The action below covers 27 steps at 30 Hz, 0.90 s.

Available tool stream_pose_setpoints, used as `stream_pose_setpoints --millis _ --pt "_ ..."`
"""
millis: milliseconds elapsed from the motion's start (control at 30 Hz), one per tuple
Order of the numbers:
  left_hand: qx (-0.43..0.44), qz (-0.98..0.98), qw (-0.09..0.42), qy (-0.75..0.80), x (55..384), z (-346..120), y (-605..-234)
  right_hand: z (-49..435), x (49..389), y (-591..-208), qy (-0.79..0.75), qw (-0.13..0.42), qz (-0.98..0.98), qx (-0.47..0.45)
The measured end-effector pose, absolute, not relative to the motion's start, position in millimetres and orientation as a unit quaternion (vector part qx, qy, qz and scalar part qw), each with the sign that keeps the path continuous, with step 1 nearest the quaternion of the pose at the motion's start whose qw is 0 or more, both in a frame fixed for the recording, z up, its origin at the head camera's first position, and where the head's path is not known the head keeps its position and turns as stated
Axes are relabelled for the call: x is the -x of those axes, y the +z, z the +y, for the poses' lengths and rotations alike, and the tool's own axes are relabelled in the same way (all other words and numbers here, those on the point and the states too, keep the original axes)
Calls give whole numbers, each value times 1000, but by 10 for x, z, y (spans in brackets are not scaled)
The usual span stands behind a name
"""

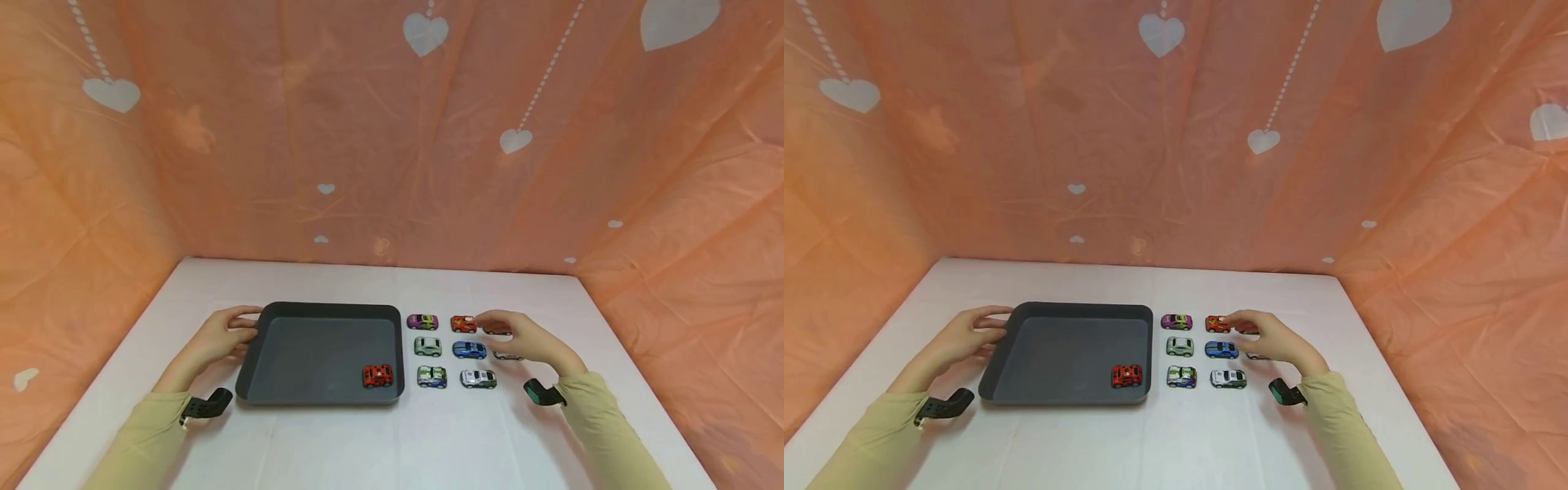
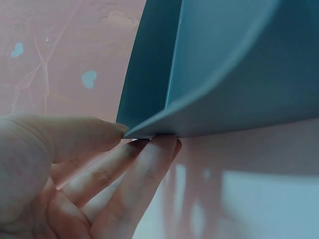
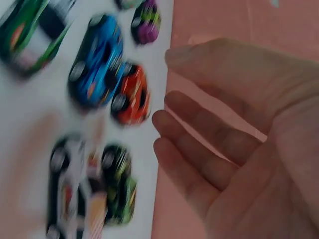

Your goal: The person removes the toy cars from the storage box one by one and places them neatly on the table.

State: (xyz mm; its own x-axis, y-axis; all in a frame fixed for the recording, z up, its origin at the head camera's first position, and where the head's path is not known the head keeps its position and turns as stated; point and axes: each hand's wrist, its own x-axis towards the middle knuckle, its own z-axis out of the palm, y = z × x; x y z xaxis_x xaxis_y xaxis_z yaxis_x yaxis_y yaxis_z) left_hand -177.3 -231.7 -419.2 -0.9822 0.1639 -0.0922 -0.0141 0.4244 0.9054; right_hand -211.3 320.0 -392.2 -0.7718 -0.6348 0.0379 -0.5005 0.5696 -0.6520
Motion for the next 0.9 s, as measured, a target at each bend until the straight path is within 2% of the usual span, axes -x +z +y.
stream_pose_setpoints --millis 900 --pt "-31 842 90 530 1792 -2324 -4194 2067 2201 -3771 -387 198 792 428"
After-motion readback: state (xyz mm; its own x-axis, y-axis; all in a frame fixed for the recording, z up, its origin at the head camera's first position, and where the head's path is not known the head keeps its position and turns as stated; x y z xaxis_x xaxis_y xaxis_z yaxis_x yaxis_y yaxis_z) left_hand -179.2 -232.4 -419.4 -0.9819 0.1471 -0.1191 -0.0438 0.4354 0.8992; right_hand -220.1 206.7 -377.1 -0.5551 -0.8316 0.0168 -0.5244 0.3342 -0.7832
